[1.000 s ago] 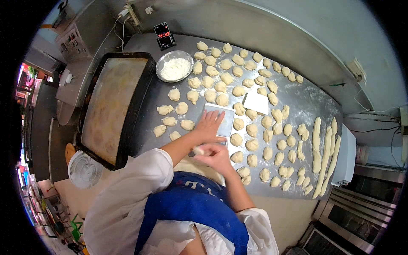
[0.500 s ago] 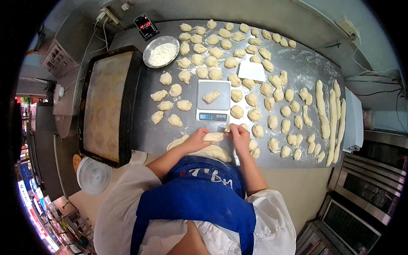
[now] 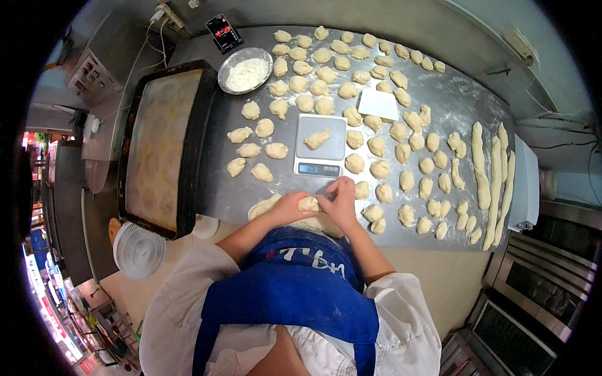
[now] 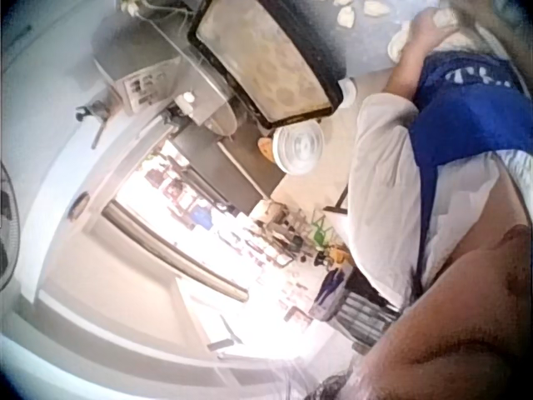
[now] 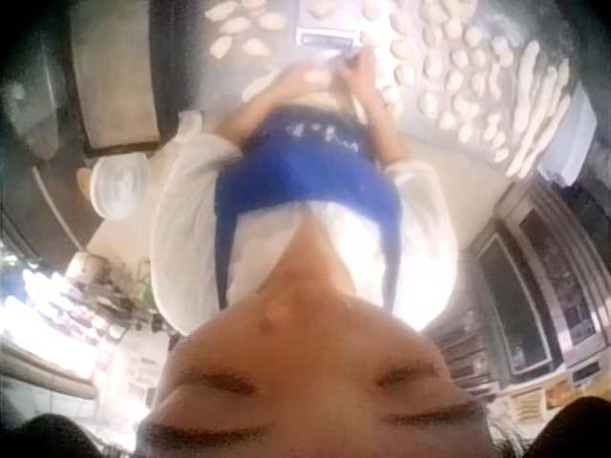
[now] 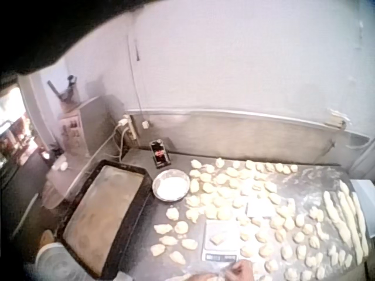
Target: The person portioned dough, weighed individual pieces on a digital scale, and rolled them into long, thin shapes on a metal workbench.
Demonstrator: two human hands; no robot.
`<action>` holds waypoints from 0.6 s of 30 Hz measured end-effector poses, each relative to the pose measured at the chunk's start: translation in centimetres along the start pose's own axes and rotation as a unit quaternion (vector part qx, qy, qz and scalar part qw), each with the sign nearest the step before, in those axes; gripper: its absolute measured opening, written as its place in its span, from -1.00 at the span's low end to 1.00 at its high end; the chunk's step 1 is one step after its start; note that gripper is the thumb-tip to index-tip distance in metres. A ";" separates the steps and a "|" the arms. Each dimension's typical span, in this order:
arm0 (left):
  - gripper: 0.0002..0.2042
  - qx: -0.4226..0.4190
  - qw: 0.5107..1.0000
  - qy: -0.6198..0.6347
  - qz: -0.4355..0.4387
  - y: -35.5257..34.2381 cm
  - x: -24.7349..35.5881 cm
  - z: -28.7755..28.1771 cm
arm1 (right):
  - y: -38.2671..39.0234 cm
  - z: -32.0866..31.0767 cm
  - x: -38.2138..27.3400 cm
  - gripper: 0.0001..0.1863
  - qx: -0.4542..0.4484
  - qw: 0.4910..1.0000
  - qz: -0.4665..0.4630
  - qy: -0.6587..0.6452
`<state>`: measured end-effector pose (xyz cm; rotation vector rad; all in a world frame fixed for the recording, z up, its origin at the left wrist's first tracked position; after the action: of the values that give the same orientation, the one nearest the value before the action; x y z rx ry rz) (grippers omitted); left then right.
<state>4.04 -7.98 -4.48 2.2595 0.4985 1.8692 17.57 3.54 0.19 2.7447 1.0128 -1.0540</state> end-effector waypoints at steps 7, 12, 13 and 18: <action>-0.50 0.043 0.986 -0.155 0.039 -0.3 2.6 -0.3 | -11.8 -1.9 -1.8 -0.76 -0.036 0.983 -0.176 0.048; -0.52 0.085 0.980 -0.170 0.063 -0.9 2.7 -2.4 | -14.7 1.6 -2.7 -0.82 -0.105 0.856 -0.459 0.214; -0.52 0.101 0.979 -0.166 0.066 -1.1 2.9 -3.1 | -14.8 2.2 -2.7 -0.89 -0.083 0.841 -0.479 0.237; -0.49 0.216 0.957 -0.132 0.141 -3.1 6.6 -5.7 | -14.7 1.9 -4.3 -0.95 -0.160 0.839 -0.471 0.221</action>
<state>-0.92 -3.25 1.73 2.9552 0.6193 1.6539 5.45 12.16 4.17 2.1798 2.4680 -0.1478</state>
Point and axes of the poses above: each hand's wrist, its own y-axis away from the middle knuckle, its own z-axis out of the palm, x = y × z, the point moved 5 cm from there along -y, towards the middle knuckle, and after that the axes turned 14 degrees about y, right-handed, at the moved point
